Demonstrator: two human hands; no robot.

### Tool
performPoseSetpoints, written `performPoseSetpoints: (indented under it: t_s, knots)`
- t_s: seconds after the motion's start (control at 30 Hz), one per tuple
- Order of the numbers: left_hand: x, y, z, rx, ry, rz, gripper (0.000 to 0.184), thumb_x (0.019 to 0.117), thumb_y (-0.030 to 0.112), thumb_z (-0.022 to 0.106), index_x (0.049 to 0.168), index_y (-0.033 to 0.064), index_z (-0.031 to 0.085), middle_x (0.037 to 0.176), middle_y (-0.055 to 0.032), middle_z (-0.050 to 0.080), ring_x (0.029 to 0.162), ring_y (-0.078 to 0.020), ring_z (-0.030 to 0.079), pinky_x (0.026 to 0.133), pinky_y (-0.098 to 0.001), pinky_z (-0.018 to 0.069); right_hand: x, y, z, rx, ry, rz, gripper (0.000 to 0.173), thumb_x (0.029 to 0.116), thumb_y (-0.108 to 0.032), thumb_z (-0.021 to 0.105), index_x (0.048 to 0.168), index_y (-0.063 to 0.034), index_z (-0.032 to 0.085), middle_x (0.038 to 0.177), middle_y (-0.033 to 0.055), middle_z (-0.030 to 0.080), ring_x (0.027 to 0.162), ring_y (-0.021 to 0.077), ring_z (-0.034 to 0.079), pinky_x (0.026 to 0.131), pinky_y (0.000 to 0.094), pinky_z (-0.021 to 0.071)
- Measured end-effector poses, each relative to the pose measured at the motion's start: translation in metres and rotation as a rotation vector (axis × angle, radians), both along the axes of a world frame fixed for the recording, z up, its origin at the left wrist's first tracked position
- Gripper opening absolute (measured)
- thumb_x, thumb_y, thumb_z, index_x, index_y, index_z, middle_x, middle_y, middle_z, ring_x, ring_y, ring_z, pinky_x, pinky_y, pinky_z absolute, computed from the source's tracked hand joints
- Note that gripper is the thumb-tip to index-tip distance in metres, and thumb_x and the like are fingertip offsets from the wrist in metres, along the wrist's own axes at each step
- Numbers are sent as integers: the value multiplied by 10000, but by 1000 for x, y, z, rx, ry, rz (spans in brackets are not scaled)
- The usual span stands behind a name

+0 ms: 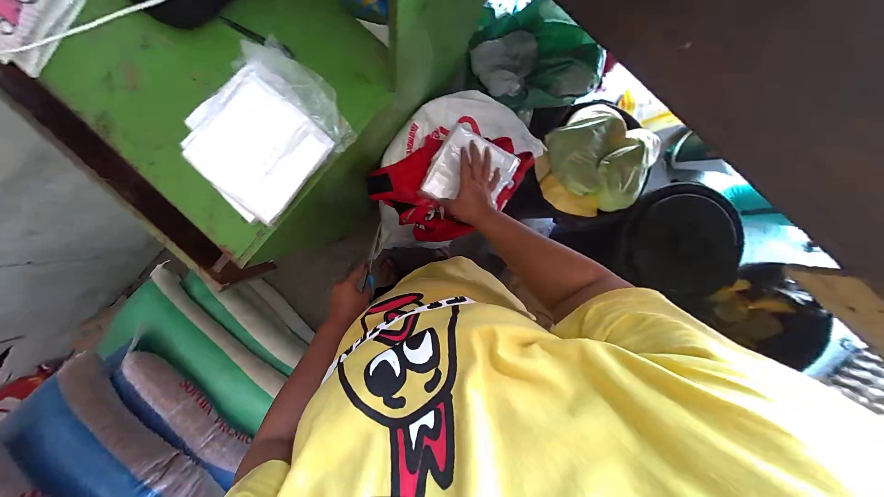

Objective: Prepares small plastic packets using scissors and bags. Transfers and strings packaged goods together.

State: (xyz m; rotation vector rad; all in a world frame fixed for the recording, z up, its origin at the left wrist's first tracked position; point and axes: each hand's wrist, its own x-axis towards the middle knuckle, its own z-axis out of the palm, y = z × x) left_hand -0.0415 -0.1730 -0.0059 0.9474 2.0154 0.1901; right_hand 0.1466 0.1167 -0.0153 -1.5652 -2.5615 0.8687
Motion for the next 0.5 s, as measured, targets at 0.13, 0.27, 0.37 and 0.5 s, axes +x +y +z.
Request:
performPoseSetpoints:
  t_s: [0.13,0.27,0.37,0.5]
  knots:
    - [19,52,-4,125,5,-188,566,976,152,658,1517,114,500,1404,-222,603,1252,-407,617,1033,-606,495,51,28,-18,-117,-187,-188,1510,586,-432,984,1665,-109,-23,1735,121,-109,1570,443,-144,1147,808,-31]
    - [46,108,-3,112,1,-288,552,982,154,650,1515,135,505,1432,-202,581,1283,-383,597,1049,-582,494,65,49,-31,-177,-171,-118,1474,592,-534,961,1674,-163,30,1744,103,-41,1589,414,-39,1193,740,86]
    - [64,137,-6,29,89,-296,560,982,184,644,1522,156,499,1436,-202,576,1274,-391,599,1032,-584,502,70,59,-45,-151,-109,-71,1447,594,-598,935,1673,-161,76,1744,105,-14,1589,410,18,1227,640,205]
    - [79,150,-17,118,408,-335,520,971,195,628,1485,180,548,1409,-271,561,1327,-463,520,1093,-642,399,82,65,-56,-159,-15,14,1398,664,-580,905,1663,-79,63,1736,147,-47,1594,395,-20,1276,533,184]
